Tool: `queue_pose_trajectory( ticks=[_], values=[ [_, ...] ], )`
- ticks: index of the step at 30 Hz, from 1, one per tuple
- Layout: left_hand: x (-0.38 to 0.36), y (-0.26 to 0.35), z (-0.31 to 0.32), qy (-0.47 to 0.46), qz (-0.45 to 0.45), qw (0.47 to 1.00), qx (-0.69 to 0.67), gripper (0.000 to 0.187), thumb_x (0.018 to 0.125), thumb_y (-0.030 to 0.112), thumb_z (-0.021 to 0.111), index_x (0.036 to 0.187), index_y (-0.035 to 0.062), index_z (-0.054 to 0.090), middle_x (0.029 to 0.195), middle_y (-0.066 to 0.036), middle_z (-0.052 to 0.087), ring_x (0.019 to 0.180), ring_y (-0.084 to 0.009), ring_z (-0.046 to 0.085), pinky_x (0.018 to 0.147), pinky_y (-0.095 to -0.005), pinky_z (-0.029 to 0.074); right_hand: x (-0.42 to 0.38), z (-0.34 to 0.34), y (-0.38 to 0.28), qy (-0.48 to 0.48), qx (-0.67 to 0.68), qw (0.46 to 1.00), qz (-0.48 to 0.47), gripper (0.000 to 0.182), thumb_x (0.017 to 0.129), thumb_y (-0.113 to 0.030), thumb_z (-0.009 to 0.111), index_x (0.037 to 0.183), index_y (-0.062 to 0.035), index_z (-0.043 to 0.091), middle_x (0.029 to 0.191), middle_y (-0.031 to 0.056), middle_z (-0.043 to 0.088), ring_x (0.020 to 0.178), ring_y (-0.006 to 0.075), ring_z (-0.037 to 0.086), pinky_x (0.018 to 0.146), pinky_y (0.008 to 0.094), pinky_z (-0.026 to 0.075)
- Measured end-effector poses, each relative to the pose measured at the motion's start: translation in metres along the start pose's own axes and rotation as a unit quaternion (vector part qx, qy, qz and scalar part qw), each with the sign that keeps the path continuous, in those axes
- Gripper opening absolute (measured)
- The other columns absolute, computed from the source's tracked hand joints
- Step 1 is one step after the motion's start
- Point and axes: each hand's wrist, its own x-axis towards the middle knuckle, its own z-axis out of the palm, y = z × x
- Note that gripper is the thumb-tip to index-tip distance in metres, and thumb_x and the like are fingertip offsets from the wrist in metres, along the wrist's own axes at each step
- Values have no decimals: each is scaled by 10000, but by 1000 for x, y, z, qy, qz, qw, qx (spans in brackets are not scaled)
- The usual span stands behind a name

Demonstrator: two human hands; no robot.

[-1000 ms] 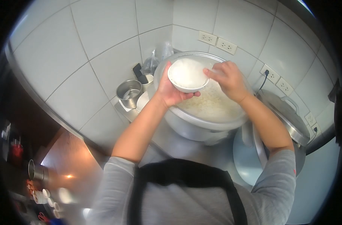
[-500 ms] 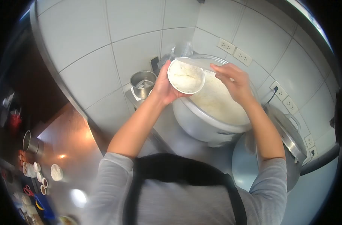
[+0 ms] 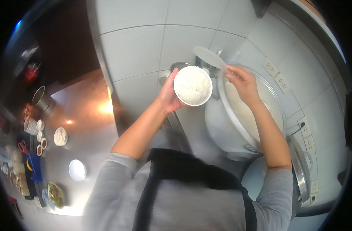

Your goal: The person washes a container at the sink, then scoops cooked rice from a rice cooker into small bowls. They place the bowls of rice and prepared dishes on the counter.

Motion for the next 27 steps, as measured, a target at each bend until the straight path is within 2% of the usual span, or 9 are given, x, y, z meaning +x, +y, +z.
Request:
queue_pose_trajectory(
  ticks=[6, 7, 9, 11, 13, 17, 21, 24, 27],
  values=[
    [-42, 5, -33, 58, 10, 997, -54, 769, 828, 719, 295, 1348, 159, 382, 1308, -110, 478, 1111, -318, 546, 720, -501, 535, -5, 56, -12, -121, -74, 984, -107, 372, 786, 6, 586, 1111, -167, 641, 874, 83, 606, 790, 214, 579, 702, 306, 463],
    [-50, 5, -40, 72, 29, 995, -56, 761, 828, 713, 318, 1345, 158, 383, 1305, -110, 480, 1112, -319, 545, 724, -503, 539, 3, 59, -17, -148, -54, 987, -30, 344, 798, -13, 582, 1111, -145, 638, 946, 90, 615, 855, 221, 588, 744, 295, 461],
    [-71, -2, -62, 110, 78, 988, -76, 706, 851, 662, 363, 1340, 153, 376, 1294, -114, 486, 1108, -330, 546, 754, -514, 540, 24, 61, -20, -79, -96, 984, -128, 300, 829, -30, 568, 1118, -89, 628, 1039, 93, 620, 915, 202, 601, 786, 278, 458],
    [-107, 7, -87, 201, 133, 967, -83, 692, 863, 648, 350, 1342, 149, 367, 1290, -125, 487, 1107, -337, 545, 756, -517, 540, 34, 47, -6, -40, 82, 991, 94, 304, 891, -117, 561, 1186, -45, 572, 1132, 65, 607, 947, 143, 588, 793, 264, 458],
    [-137, 19, -132, 283, 177, 940, -67, 671, 886, 616, 323, 1349, 131, 350, 1289, -153, 482, 1110, -352, 539, 768, -529, 532, 43, 20, 1, -24, 33, 993, 112, 340, 906, -151, 562, 1222, -29, 532, 1133, 78, 598, 928, 127, 576, 737, 234, 450],
    [-236, 56, -230, 494, 270, 825, -56, 691, 868, 616, 399, 1336, 109, 379, 1306, -171, 455, 1169, -377, 482, 890, -575, 453, 38, -20, 43, 19, 31, 995, 88, 388, 906, -162, 567, 1247, 5, 490, 1077, 86, 616, 848, 106, 560, 683, 214, 438],
    [-317, 71, -315, 691, 251, 676, -44, 625, 862, 608, 438, 1302, 163, 431, 1256, -116, 492, 1065, -321, 514, 813, -492, 449, 22, -33, 75, 32, 13, 991, 131, 409, 903, -160, 570, 1262, 9, 471, 1065, 95, 621, 789, 94, 537, 646, 211, 427],
    [-338, 76, -344, 748, 282, 597, -71, 552, 906, 557, 377, 1255, 135, 451, 1193, -98, 533, 1044, -309, 539, 761, -461, 478, 20, -29, 83, 33, 17, 988, 153, 414, 904, -157, 567, 1269, 7, 463, 1066, 98, 619, 771, 89, 528, 625, 208, 421],
    [-351, 78, -366, 758, 285, 580, -89, 504, 919, 515, 386, 1241, 133, 452, 1161, -88, 541, 961, -271, 555, 724, -431, 481, 21, -28, 94, 27, 18, 988, 149, 413, 903, -157, 566, 1271, -1, 465, 1069, 96, 616, 766, 86, 525, 614, 206, 417]
  ],
)
